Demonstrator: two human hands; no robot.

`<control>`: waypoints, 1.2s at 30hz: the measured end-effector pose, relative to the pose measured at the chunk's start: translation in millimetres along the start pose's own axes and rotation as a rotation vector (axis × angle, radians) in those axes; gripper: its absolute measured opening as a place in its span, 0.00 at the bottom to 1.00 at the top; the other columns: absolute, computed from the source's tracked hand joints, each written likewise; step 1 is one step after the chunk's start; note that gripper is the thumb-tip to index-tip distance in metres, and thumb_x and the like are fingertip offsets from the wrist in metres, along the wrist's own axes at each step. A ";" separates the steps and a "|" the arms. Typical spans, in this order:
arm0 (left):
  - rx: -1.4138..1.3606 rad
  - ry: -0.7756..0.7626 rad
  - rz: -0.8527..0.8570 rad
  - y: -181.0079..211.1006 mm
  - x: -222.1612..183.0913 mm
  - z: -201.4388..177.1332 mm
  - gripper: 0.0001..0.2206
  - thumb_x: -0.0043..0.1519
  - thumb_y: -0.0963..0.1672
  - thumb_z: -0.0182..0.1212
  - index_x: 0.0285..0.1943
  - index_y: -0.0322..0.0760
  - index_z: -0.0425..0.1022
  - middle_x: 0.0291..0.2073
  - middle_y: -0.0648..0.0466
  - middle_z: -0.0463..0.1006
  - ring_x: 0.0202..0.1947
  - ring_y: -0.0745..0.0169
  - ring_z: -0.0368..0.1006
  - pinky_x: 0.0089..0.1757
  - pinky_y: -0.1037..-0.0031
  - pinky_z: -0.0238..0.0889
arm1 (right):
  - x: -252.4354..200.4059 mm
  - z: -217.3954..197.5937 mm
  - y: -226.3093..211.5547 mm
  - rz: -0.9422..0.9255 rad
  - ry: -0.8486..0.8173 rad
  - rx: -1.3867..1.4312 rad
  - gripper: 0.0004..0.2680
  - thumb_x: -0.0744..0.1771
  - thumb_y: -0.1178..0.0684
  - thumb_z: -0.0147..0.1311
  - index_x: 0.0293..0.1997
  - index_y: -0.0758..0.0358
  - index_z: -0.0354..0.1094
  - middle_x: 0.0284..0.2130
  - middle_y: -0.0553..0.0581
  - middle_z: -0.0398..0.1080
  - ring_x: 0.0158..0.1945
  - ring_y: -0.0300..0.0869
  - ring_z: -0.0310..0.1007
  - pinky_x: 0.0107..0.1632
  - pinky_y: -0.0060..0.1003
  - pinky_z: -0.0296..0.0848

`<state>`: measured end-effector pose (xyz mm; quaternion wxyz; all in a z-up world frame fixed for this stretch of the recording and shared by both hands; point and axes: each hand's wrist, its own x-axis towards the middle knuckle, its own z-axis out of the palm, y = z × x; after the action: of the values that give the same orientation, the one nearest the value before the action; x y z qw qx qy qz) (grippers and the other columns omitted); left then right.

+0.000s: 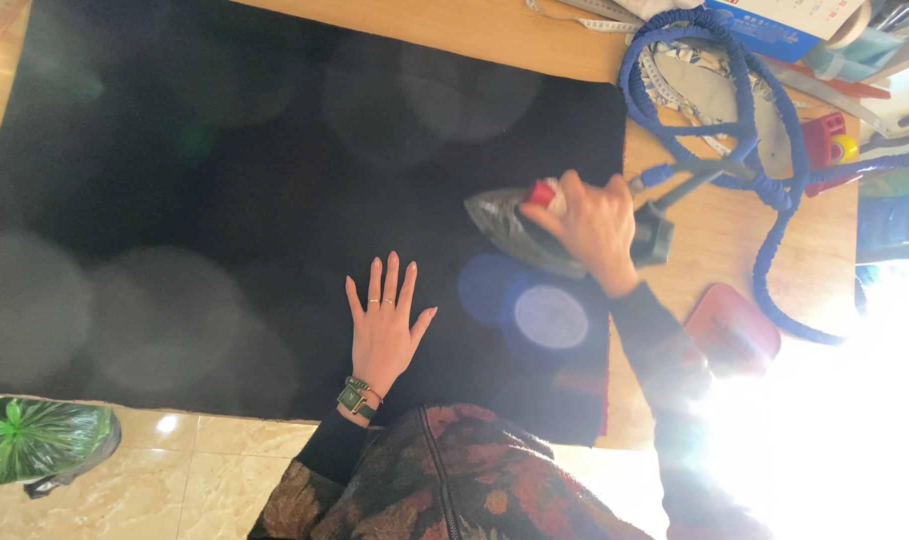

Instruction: Ironing a large piece of black fabric using a steam iron on a wooden workbench

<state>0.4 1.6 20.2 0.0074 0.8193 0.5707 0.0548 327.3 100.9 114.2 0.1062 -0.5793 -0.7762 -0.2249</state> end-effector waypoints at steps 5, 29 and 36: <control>-0.001 0.018 -0.002 0.6 0.4 1.4 0.32 0.69 0.61 0.35 0.81 0.51 0.49 0.80 0.49 0.48 0.79 0.49 0.41 0.68 0.37 0.35 | 50.4 37.7 24.3 0.009 0.062 -0.060 0.25 0.67 0.18 0.51 0.29 0.51 0.63 0.10 0.50 0.66 0.17 0.42 0.71 0.37 0.35 0.65; 0.038 0.115 0.023 1.0 3.3 -15.0 0.33 0.68 0.61 0.42 0.77 0.45 0.58 0.76 0.46 0.57 0.75 0.45 0.53 0.65 0.40 0.47 | 161.0 129.0 19.7 0.148 -0.001 -0.069 0.28 0.71 0.17 0.44 0.32 0.54 0.66 0.12 0.50 0.61 0.17 0.50 0.59 0.24 0.44 0.58; -0.011 0.099 0.028 -1.5 1.5 -6.9 0.33 0.68 0.61 0.41 0.79 0.45 0.55 0.77 0.45 0.53 0.76 0.44 0.48 0.67 0.39 0.43 | 158.4 111.1 16.1 0.148 -0.094 0.034 0.30 0.71 0.15 0.40 0.36 0.58 0.64 0.17 0.57 0.67 0.20 0.59 0.67 0.33 0.51 0.64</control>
<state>-1.2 3.3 27.0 -0.0170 0.8234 0.5586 0.0987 304.7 292.0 87.9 0.0957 -0.6431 -0.7392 -0.1756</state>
